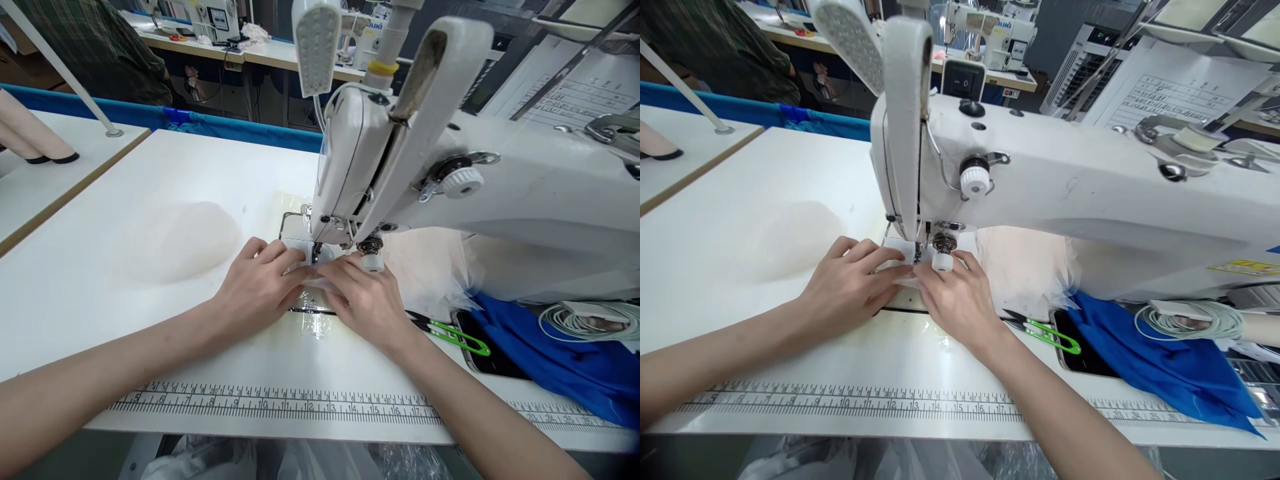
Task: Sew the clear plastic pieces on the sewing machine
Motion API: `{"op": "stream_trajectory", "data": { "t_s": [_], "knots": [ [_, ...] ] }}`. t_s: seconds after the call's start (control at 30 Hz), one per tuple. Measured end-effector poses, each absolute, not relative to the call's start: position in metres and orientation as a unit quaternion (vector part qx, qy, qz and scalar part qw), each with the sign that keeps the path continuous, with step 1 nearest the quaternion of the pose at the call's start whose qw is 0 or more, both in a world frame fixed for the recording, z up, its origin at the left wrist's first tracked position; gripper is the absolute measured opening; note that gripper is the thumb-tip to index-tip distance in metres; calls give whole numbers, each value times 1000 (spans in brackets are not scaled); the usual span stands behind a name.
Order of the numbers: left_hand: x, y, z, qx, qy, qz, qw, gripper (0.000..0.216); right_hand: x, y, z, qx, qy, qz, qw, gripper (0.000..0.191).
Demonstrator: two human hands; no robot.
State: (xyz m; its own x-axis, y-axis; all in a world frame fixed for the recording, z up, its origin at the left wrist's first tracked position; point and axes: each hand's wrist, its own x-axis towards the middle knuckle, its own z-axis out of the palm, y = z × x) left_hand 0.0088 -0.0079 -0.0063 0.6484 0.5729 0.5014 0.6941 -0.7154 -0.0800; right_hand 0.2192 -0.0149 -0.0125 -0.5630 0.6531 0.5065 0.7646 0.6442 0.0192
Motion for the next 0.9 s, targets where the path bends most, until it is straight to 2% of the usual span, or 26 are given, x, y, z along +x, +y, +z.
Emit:
{"op": "stream_trajectory", "data": {
  "t_s": [0.07, 0.27, 0.5, 0.77, 0.83, 0.9],
  "knots": [
    [8, -11, 2, -899, -373, -207, 100, 24, 219, -16, -12, -391, -879, -110, 249, 17],
    [11, 3, 24, -882, -431, -134, -138, 23, 221, -10, -12, -404, -850, -126, 314, 21],
    [15, 27, 16, -883, -386, -149, -220, 26, 218, -6, -9, -450, -815, -170, 323, 31],
    [9, 34, 16, -902, -324, -160, -236, 43, 219, -10, -10, -468, -827, -114, 289, 32],
    [8, 28, 12, -921, -308, -160, -174, 37, 220, -13, -8, -452, -842, -91, 280, 30],
    [7, 18, 6, -940, -290, -172, -61, 29, 221, -18, -7, -423, -862, -72, 268, 25]
  ]
}}
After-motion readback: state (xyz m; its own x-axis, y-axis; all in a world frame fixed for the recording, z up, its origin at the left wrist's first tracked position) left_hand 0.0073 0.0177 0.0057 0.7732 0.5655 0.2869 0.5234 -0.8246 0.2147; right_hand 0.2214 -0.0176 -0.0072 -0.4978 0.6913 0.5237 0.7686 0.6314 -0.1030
